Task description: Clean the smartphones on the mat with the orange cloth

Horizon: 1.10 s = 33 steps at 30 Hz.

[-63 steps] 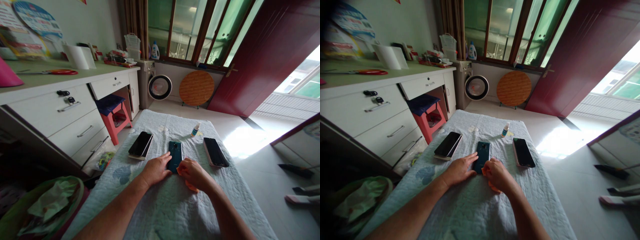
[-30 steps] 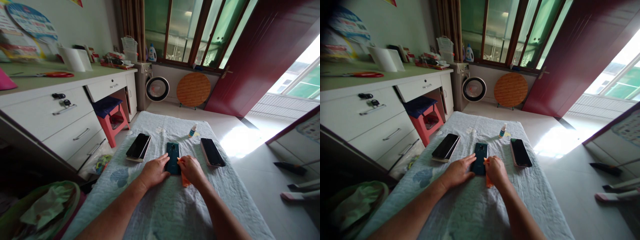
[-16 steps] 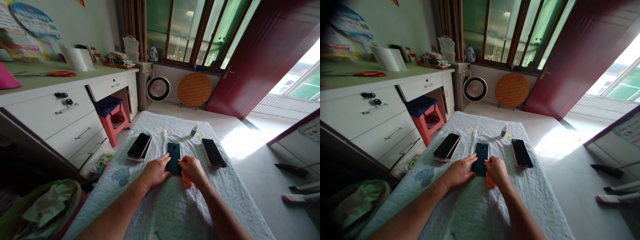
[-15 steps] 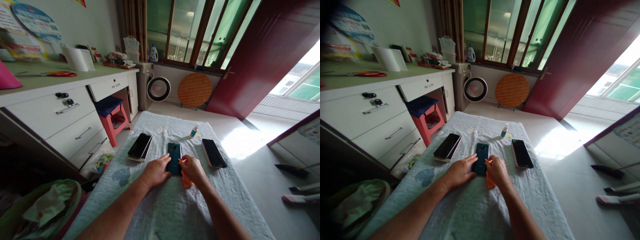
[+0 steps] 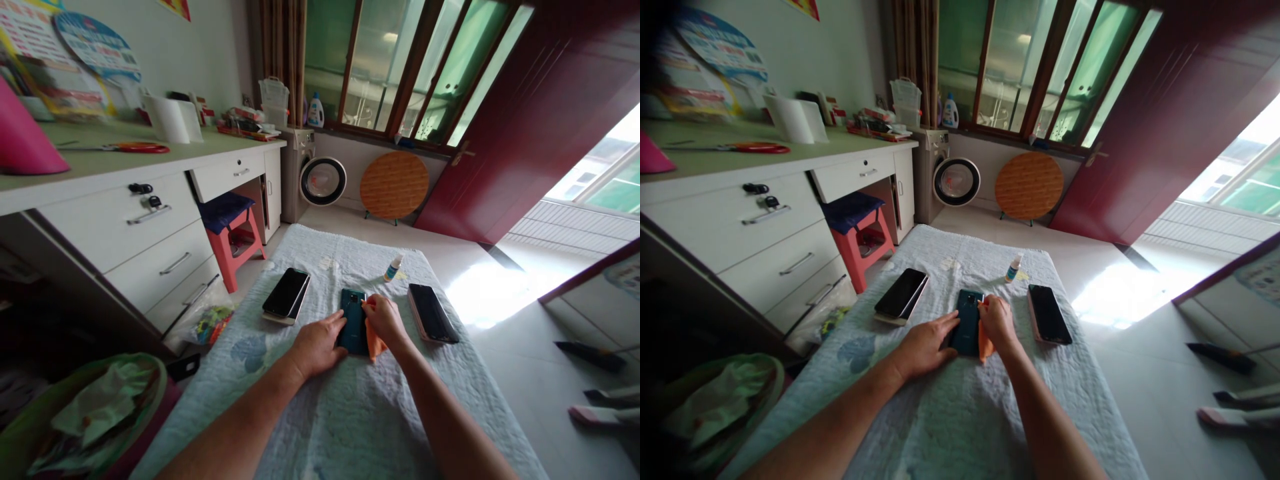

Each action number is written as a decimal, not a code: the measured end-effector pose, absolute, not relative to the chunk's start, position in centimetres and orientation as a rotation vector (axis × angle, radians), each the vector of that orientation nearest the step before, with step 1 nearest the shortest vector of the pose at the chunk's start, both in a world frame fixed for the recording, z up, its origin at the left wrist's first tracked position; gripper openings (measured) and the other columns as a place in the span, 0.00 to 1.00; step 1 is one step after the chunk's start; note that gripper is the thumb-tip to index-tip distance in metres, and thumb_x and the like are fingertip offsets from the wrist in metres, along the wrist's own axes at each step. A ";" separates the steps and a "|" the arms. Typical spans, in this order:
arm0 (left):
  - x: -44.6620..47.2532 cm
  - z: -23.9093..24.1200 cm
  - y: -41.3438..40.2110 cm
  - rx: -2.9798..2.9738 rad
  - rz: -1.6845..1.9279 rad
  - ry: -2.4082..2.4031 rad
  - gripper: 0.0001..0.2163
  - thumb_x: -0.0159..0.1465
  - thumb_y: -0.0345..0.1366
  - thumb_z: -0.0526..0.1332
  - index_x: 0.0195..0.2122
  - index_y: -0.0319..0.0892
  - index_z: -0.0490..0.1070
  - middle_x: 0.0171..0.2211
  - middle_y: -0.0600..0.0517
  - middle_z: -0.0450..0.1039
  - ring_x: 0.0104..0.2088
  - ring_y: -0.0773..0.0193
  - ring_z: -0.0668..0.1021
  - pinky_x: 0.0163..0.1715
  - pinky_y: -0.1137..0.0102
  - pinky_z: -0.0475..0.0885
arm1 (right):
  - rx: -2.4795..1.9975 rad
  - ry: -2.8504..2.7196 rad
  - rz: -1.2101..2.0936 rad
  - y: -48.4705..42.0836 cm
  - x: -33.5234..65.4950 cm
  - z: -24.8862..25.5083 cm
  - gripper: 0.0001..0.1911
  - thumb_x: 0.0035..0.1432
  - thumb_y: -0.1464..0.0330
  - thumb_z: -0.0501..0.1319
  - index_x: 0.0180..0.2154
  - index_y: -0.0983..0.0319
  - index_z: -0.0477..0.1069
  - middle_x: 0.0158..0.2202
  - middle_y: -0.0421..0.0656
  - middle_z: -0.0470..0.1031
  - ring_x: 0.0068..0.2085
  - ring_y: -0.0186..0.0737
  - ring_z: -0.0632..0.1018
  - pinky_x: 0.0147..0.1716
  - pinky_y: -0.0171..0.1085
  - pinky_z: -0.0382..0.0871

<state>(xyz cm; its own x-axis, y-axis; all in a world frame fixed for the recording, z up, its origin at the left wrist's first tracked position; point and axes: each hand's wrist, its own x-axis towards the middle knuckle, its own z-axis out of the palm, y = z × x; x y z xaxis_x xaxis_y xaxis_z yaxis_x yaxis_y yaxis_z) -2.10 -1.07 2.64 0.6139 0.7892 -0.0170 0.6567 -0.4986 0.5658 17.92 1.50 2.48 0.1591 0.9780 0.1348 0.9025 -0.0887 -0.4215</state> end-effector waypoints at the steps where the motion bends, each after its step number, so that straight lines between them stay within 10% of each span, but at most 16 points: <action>1: -2.1 2.6 -1.1 2.313 0.332 1.135 0.30 0.55 0.39 0.62 0.60 0.43 0.61 0.65 0.48 0.55 0.59 0.54 0.68 0.59 0.64 0.62 | -2.043 -1.777 0.247 1.7 17.9 2.5 0.08 0.55 0.68 0.56 0.28 0.63 0.72 0.27 0.43 0.74 0.31 0.37 0.72 0.31 0.32 0.59; 33: -2.1 2.6 -1.1 2.312 0.317 1.134 0.29 0.57 0.39 0.61 0.60 0.43 0.61 0.65 0.47 0.55 0.60 0.55 0.67 0.59 0.65 0.62 | -1.938 -1.955 0.428 -6.0 17.0 4.0 0.10 0.56 0.71 0.54 0.24 0.62 0.68 0.25 0.41 0.72 0.27 0.34 0.69 0.28 0.31 0.55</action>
<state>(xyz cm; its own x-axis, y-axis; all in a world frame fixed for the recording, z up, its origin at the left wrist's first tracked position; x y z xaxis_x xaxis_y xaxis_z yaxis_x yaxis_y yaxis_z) -2.08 -1.06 2.65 0.6182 0.7856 -0.0253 0.6583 -0.4998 0.5629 16.96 -5.95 3.98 0.0000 0.9993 0.0374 0.8921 0.0169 -0.4516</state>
